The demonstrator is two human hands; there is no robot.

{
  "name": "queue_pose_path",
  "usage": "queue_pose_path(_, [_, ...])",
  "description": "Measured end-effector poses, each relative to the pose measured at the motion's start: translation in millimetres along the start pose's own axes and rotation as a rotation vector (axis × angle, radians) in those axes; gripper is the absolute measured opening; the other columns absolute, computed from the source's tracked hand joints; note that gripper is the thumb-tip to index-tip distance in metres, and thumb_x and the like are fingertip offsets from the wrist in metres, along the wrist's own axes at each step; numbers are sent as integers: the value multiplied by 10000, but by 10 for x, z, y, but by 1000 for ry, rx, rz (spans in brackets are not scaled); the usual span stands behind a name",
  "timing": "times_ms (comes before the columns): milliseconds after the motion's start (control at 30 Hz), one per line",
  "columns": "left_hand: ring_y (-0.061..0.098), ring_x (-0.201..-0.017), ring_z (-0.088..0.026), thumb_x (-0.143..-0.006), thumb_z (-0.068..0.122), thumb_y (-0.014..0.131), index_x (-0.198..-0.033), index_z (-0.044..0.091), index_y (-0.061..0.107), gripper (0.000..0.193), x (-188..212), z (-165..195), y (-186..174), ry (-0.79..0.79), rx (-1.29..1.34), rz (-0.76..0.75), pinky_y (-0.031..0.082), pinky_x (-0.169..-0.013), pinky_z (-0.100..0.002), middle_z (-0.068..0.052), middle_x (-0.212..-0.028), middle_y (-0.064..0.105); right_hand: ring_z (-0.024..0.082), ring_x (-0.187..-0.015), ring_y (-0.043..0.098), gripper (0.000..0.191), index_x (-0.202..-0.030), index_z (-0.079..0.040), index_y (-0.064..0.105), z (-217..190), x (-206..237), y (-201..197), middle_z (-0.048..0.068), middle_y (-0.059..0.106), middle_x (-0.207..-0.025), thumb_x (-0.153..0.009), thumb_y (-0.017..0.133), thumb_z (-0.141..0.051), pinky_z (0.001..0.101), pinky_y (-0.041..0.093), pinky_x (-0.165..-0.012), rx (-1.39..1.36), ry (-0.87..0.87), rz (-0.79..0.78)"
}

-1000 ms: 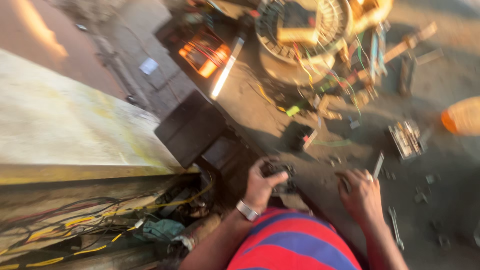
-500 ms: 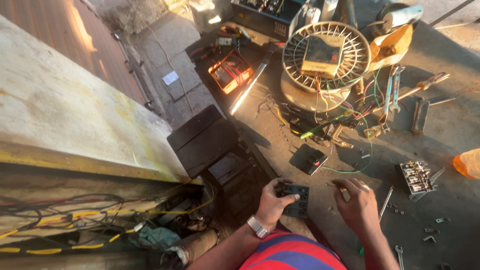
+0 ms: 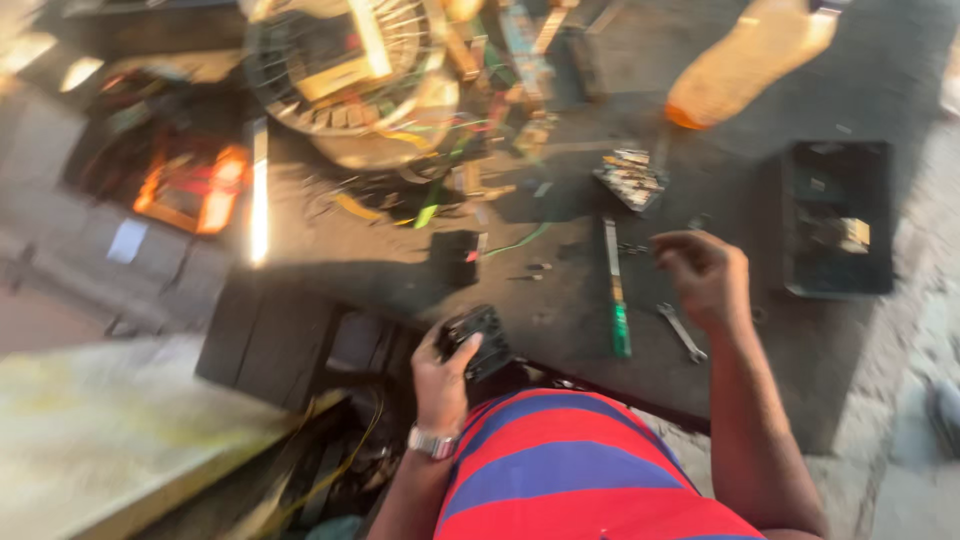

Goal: The person works on a small black electrical component on a cluttered workbench. They use a screwdriver and a wrench to tighten and loosen screws on the component, repeatedly turning it over and adjusting its parts.

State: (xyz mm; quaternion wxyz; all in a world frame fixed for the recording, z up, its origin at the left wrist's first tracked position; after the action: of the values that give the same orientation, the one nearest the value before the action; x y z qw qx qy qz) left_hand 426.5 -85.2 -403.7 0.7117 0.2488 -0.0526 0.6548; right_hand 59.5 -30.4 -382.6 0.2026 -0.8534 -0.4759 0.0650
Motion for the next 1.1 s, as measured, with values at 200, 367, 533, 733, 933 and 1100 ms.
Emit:
queue_pose_path(200, [667, -951, -114, -842, -68, 738, -1312, -32, 658, 478, -31, -95, 188, -31, -23, -72, 541, -861, -262, -70, -1101, 716, 149, -826, 730, 206, -1123, -12, 746, 92, 179, -699, 96, 737, -963, -958, 630, 31, 286, 561, -723, 234, 25, 274])
queue_pose_path(367, [680, -941, -109, -857, -25, 734, -1326, -14, 659, 475, -29, -128, 307, 21, -142, -138, 556, -861, -256, -69, -1085, 730, 247, -854, 719, 217, -1108, -17, 753, -37, 145, -557, 126, 730, -1004, -895, 717, -28, 354, 557, -775, 438, -133, 240])
queue_pose_path(533, [681, -925, -107, -892, 41, 723, -1364, 33, 638, 480, -2, -136, 388, 127, -326, -174, 573, -843, -252, -57, -1083, 735, 331, -893, 689, 233, -1040, -18, 762, -154, -26, -403, 136, 720, -982, -876, 800, -179, 419, 533, -785, 612, -225, 259])
queue_pose_path(733, [649, -1122, -139, -980, 86, 681, -1394, 0, 596, 431, 47, -42, 346, 389, -411, -148, 519, -987, -273, -85, -1247, 695, 290, -850, 724, 124, -1029, -35, 751, -148, -37, -324, 130, 731, -935, -971, 741, -144, 386, 549, -789, 519, -180, 255])
queue_pose_path(933, [673, -1018, -130, -976, 112, 653, -1382, 34, 596, 417, 17, -177, 212, 64, 132, -106, 562, -894, -291, -54, -1167, 698, 109, -807, 698, 121, -1043, 14, 755, -56, 77, 66, 74, 751, -877, -972, 716, -76, 265, 558, -770, 41, -90, 31])
queue_pose_path(1100, [665, -1017, -121, -968, 117, 681, -1361, 74, 605, 403, 117, -68, 267, -62, 331, -104, 553, -861, -279, -52, -1156, 665, 124, -778, 684, 168, -1060, 6, 765, -47, 230, 643, 86, 761, -896, -905, 737, -51, 277, 563, -725, -182, 19, -173])
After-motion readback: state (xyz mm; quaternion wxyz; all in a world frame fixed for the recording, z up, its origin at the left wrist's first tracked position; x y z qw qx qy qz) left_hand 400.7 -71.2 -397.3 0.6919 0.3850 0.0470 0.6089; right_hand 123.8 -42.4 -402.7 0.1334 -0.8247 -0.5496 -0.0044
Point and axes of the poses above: each hand's wrist, its own x-axis away from the middle knuckle, its own y-axis out of the palm, z = x × y, the point moved 6 cm from there along -x, towards the middle knuckle
